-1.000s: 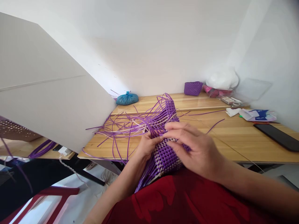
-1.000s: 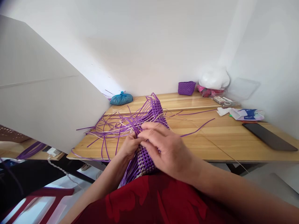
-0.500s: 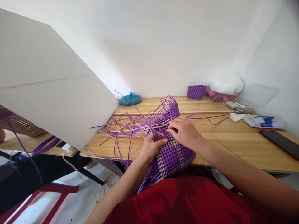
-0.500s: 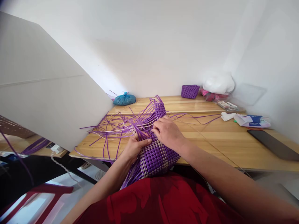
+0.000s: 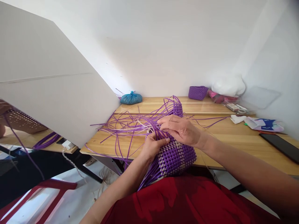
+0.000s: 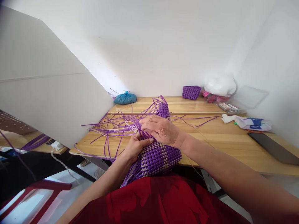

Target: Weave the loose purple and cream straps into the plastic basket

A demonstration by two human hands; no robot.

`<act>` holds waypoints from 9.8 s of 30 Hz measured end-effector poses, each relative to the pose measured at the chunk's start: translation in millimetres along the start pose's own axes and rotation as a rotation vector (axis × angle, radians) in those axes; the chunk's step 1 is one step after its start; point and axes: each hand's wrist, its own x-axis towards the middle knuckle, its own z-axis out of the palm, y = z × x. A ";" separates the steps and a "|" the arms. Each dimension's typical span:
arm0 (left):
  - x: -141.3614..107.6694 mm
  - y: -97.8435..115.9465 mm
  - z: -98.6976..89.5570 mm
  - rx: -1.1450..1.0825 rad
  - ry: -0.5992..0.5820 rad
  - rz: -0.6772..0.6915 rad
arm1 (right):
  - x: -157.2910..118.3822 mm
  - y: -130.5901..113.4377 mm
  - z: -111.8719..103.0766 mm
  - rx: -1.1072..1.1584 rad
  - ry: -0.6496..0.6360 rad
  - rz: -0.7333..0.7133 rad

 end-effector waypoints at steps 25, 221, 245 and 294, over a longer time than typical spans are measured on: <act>-2.0 7.0 2.2 0.002 0.045 -0.018 | 10.6 18.6 -7.9 -0.180 0.007 -0.057; -1.0 -12.4 11.6 0.002 0.173 -0.099 | -5.8 -52.6 -44.6 -0.156 -0.666 0.490; -5.5 -1.3 20.2 -0.153 0.105 -0.133 | 28.7 -8.3 -24.8 0.138 -0.585 0.437; -7.9 -4.7 18.1 -0.052 0.046 -0.063 | 4.7 -27.0 -32.5 0.561 -0.326 0.979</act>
